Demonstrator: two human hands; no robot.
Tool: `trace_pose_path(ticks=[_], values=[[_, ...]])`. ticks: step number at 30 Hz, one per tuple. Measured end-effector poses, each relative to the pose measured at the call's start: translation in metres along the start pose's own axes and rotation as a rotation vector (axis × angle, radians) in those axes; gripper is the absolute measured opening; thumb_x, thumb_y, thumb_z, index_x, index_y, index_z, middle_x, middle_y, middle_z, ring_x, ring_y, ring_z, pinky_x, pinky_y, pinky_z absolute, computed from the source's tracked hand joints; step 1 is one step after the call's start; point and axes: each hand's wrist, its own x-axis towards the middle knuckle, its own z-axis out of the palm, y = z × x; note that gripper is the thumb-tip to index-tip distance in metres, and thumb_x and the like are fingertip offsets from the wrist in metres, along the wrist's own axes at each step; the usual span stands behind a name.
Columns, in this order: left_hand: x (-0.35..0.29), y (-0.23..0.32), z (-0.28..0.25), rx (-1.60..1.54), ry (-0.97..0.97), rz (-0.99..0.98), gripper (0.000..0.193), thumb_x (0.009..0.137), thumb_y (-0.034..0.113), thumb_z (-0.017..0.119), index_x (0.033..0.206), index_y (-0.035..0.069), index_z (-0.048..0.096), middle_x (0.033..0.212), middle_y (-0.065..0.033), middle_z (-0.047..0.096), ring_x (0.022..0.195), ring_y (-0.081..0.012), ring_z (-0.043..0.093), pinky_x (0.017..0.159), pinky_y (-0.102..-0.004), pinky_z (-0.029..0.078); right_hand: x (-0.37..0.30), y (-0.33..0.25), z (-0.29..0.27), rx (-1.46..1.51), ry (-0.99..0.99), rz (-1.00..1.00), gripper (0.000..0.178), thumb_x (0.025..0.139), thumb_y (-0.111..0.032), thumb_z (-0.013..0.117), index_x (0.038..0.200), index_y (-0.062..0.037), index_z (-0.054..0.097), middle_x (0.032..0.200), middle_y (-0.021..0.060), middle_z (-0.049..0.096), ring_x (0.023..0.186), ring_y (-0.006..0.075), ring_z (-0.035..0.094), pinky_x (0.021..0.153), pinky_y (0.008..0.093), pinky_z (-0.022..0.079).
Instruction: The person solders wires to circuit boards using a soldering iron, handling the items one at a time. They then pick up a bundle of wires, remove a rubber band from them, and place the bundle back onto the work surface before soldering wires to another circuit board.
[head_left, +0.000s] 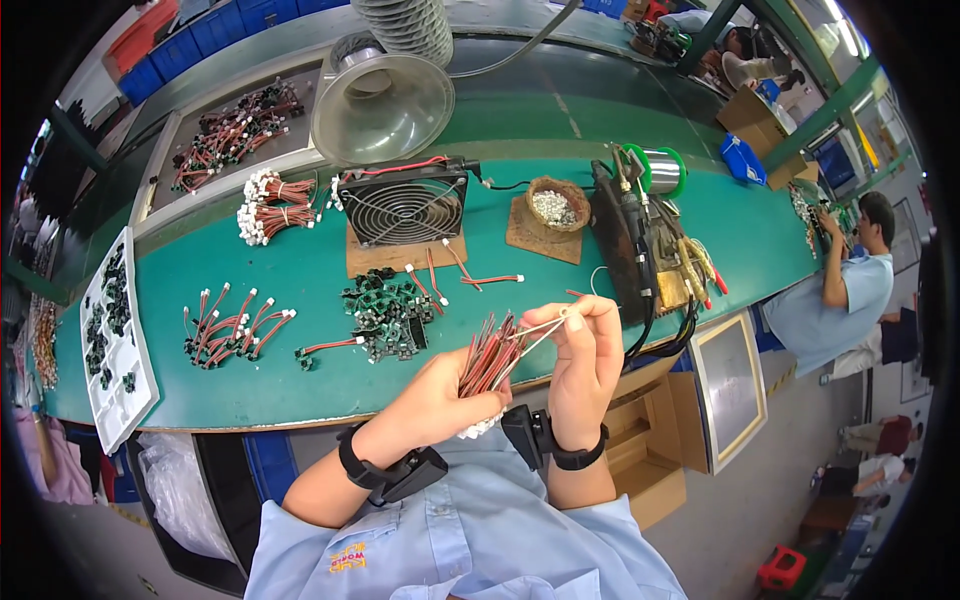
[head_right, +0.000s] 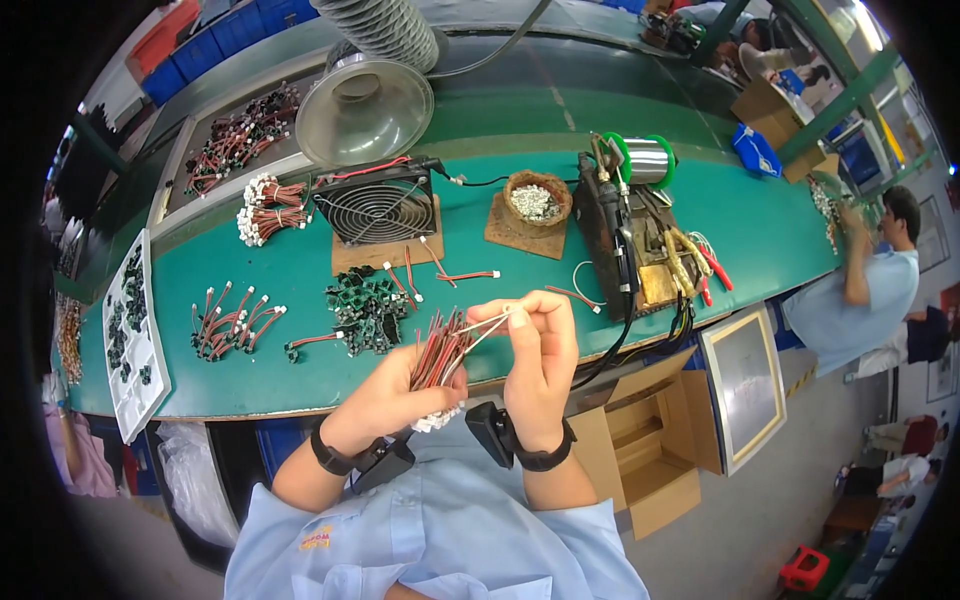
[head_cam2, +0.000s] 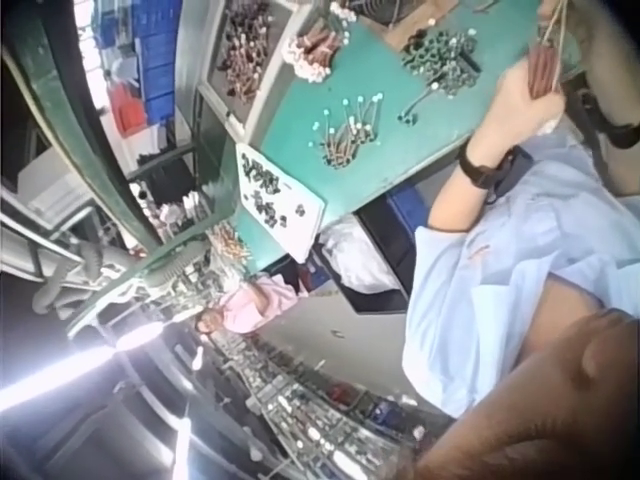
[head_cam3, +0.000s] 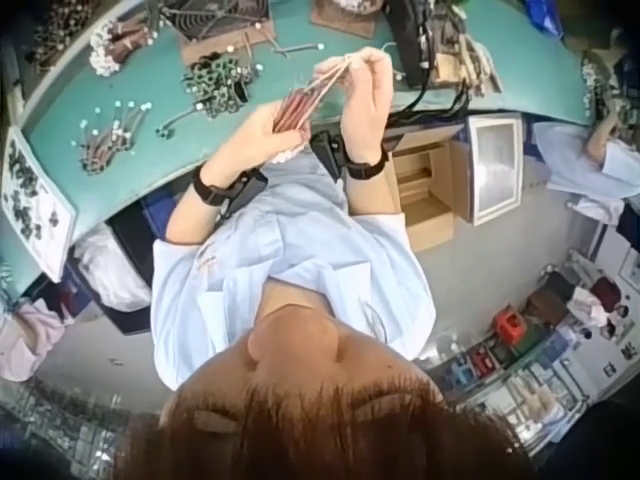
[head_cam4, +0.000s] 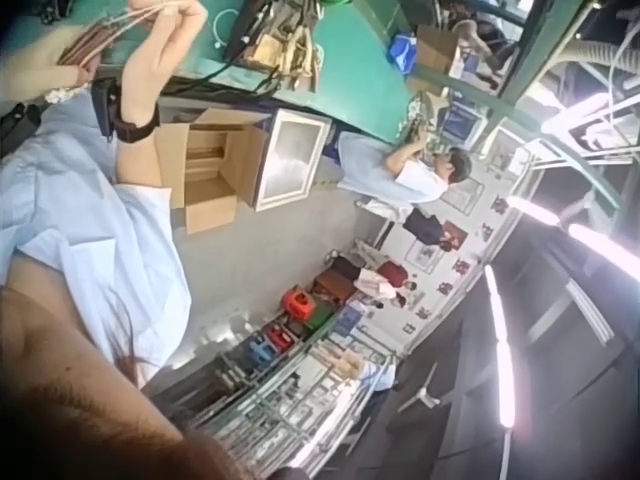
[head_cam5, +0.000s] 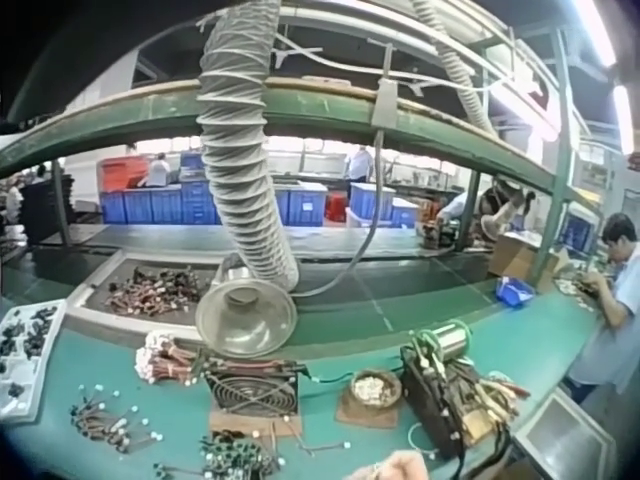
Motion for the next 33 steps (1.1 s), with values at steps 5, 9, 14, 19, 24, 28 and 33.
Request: trace_pose_path(ticks=[5, 9, 14, 19, 24, 28, 33], values=[[0.002, -0.007, -0.002, 0.096, -0.116, -0.168, 0.017, 0.074, 0.006, 0.060, 0.089, 0.000, 0.057, 0.076, -0.0005, 0.058, 0.068, -0.0058, 0.054, 0.061, -0.0224, 0.044, 0.009, 0.003, -0.015, 0.011, -0.051, 0.162, 0.009, 0.096, -0.014, 0.038, 0.093, -0.0062, 0.040, 0.075, 0.0112, 0.058, 0.067, 0.0154, 0.057, 0.064, 0.0266, 0.046], [0.004, 0.008, -0.005, 0.436, -0.107, -0.167, 0.023, 0.072, 0.006, 0.061, 0.092, -0.002, 0.057, 0.073, -0.0020, 0.058, 0.069, -0.0062, 0.055, 0.061, -0.0243, 0.044, 0.009, 0.001, -0.022, -0.003, -0.034, 0.166, 0.010, 0.096, -0.015, 0.037, 0.092, -0.0066, 0.041, 0.076, 0.0121, 0.058, 0.065, 0.0147, 0.057, 0.063, 0.0252, 0.046], [0.012, 0.012, -0.002, 0.714, -0.040, -0.004, 0.029, 0.070, 0.008, 0.062, 0.097, -0.002, 0.058, 0.071, -0.0039, 0.059, 0.067, -0.0085, 0.056, 0.059, -0.0274, 0.045, 0.009, -0.006, -0.019, 0.048, -0.020, 0.223, 0.011, 0.097, -0.015, 0.037, 0.092, -0.0065, 0.040, 0.078, 0.0124, 0.058, 0.062, 0.0153, 0.056, 0.061, 0.0246, 0.045], [0.018, 0.008, -0.007, 0.771, -0.050, 0.138, 0.033, 0.070, 0.010, 0.062, 0.100, -0.003, 0.057, 0.072, -0.0046, 0.059, 0.068, -0.0130, 0.059, 0.059, -0.0288, 0.045, 0.016, -0.014, -0.035, 0.243, -0.158, 0.358, 0.007, 0.093, -0.012, 0.041, 0.097, -0.0066, 0.042, 0.082, 0.0129, 0.058, 0.056, 0.0100, 0.050, 0.056, 0.0242, 0.044], [0.012, 0.017, -0.011, 0.047, -0.371, -0.242, 0.041, 0.070, 0.010, 0.064, 0.106, -0.006, 0.053, 0.074, -0.0054, 0.060, 0.071, -0.0139, 0.059, 0.061, -0.0272, 0.044, 0.026, -0.039, -0.056, 0.475, -0.392, 0.594, 0.018, 0.087, -0.006, 0.046, 0.105, -0.0061, 0.045, 0.089, 0.0094, 0.053, 0.051, 0.0053, 0.039, 0.052, 0.0209, 0.040], [0.010, 0.016, -0.015, -0.196, -0.612, -0.372, 0.050, 0.070, 0.009, 0.066, 0.113, -0.009, 0.048, 0.076, -0.0064, 0.060, 0.072, -0.0135, 0.058, 0.063, -0.0262, 0.043, 0.037, -0.038, -0.067, 0.685, -0.388, 0.613, 0.028, 0.083, 0.000, 0.048, 0.111, -0.0059, 0.045, 0.091, 0.0057, 0.047, 0.051, 0.0050, 0.034, 0.049, 0.0187, 0.035], [0.000, 0.015, -0.016, -0.300, -0.566, -0.345, 0.060, 0.066, 0.006, 0.066, 0.119, -0.011, 0.042, 0.074, -0.0070, 0.057, 0.071, -0.0158, 0.058, 0.064, -0.0251, 0.042, 0.039, -0.035, -0.077, 0.841, -0.123, 0.555, 0.031, 0.081, 0.004, 0.051, 0.109, -0.0084, 0.046, 0.091, 0.0029, 0.047, 0.051, 0.0051, 0.030, 0.048, 0.0197, 0.029]])
